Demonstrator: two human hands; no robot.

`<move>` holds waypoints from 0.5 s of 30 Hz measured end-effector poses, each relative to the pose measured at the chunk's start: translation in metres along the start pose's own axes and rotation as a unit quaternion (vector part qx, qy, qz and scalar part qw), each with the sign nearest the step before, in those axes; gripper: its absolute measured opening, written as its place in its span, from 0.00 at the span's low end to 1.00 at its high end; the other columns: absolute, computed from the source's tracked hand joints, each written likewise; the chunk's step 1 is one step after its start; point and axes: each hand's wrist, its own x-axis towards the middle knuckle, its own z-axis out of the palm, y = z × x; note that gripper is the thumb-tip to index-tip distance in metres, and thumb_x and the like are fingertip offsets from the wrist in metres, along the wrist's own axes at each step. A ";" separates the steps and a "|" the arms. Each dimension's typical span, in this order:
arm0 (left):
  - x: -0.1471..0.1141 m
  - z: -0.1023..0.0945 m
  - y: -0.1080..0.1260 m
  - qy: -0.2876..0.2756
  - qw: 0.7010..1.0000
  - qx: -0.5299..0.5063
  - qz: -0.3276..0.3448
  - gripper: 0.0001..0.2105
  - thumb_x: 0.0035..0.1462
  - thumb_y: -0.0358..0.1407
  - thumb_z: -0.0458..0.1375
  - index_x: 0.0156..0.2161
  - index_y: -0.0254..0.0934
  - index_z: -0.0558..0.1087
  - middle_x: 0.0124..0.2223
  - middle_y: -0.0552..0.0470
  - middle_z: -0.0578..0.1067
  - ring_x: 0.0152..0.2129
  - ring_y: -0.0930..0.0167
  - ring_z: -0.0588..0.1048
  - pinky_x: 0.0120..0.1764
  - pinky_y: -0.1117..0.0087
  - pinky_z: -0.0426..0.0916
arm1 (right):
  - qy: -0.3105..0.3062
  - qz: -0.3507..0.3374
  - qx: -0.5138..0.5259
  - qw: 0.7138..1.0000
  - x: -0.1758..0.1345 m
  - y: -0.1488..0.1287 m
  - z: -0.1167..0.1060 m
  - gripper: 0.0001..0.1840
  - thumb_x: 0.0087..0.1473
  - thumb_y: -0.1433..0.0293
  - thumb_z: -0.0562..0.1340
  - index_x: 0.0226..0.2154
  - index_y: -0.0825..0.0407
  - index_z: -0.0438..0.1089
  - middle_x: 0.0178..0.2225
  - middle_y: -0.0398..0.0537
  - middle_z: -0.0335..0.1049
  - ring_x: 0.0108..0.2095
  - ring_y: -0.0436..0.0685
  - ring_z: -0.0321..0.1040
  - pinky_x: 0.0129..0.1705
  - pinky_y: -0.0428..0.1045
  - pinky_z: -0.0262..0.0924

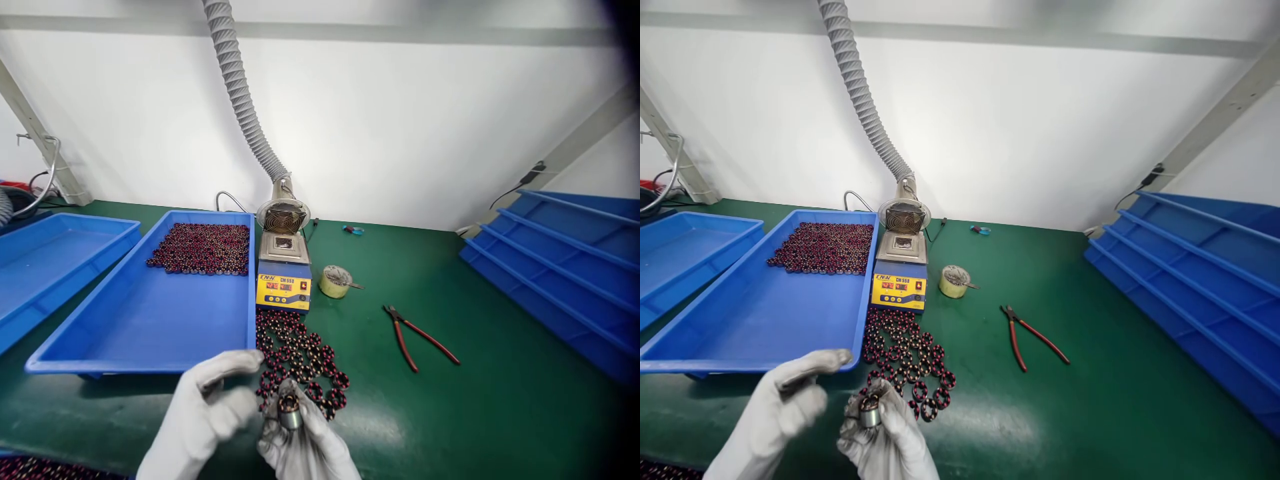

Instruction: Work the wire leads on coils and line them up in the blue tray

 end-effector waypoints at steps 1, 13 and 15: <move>-0.001 0.001 0.000 -0.023 0.999 0.038 -0.020 0.19 0.25 0.36 0.73 0.28 0.35 0.75 0.36 0.53 0.76 0.32 0.82 0.74 0.33 0.91 0.72 | 0.005 -0.011 -0.004 1.000 0.000 0.001 -0.001 0.13 0.43 0.67 0.66 0.35 0.49 0.70 0.33 0.45 0.70 0.32 0.49 0.68 0.39 0.47 0.61; 0.001 -0.001 -0.007 -0.026 0.999 0.021 -0.030 0.17 0.27 0.37 0.72 0.26 0.35 0.74 0.36 0.55 0.76 0.34 0.83 0.74 0.35 0.92 0.72 | 0.012 -0.029 -0.056 0.998 -0.002 -0.005 -0.007 0.15 0.41 0.67 0.67 0.36 0.49 0.70 0.33 0.45 0.70 0.30 0.48 0.66 0.38 0.48 0.61; -0.001 0.002 -0.007 -0.075 0.993 0.073 -0.057 0.15 0.28 0.35 0.72 0.26 0.34 0.74 0.36 0.54 0.76 0.34 0.84 0.74 0.35 0.94 0.70 | 0.019 -0.046 -0.095 0.994 0.002 -0.005 -0.008 0.17 0.39 0.66 0.68 0.35 0.51 0.70 0.34 0.47 0.69 0.30 0.48 0.65 0.38 0.48 0.61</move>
